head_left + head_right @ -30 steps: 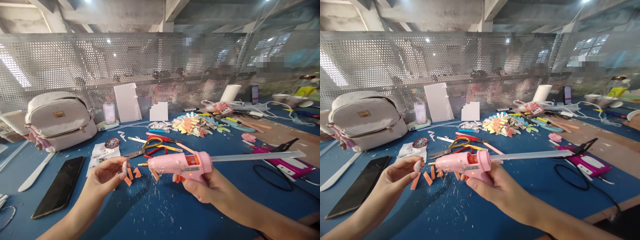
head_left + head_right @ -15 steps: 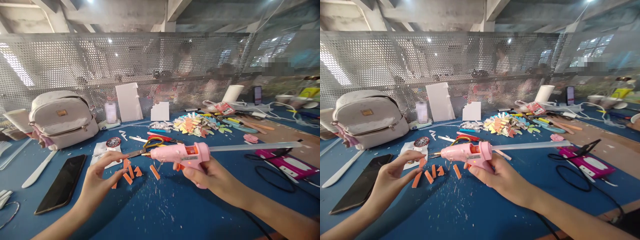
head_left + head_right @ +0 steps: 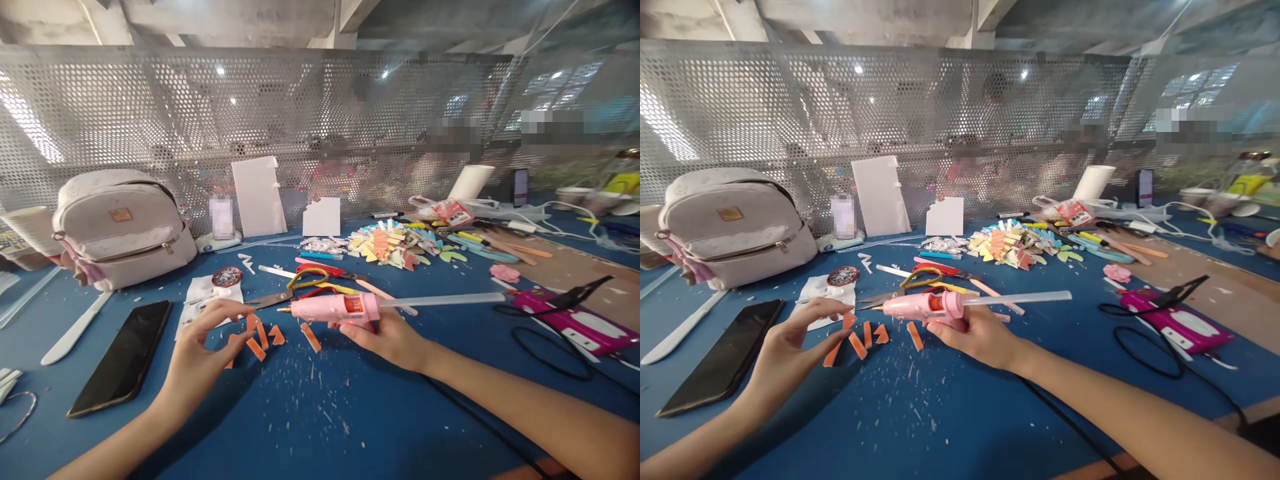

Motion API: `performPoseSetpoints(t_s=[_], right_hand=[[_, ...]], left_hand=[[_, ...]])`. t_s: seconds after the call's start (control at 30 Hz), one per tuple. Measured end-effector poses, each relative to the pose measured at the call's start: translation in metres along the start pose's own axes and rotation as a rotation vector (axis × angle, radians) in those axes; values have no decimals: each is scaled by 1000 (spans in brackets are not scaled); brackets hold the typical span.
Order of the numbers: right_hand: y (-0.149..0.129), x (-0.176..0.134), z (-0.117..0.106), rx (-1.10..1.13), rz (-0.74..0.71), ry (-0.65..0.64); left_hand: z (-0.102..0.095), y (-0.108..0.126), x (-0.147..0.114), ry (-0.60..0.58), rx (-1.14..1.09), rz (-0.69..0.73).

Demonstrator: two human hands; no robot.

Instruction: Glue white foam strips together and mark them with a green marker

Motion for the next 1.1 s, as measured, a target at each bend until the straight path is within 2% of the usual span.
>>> performPoseSetpoints(t_s=[0.2, 0.43, 0.77, 1.1], right_hand=[[5, -3, 5, -38, -46, 37], [-7, -4, 13, -56, -176, -38], [-8, -5, 16, -151, -179, -112], [-6, -6, 16, -234, -229, -90]], left_hand=[[7, -6, -7, -38, 31, 59], [9, 0, -9, -50, 72, 131], [11, 0, -13, -64, 91, 177], [11, 2, -13, -52, 108, 188]])
Point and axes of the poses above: each hand's wrist, its own x-axis towards the middle knuckle, its own z-axis out of the palm, y = z × x, the point moved 4 cm from there along x, towards the middle knuckle, and after that the axes turned 10 degrees about x, right-handed, at the moved point
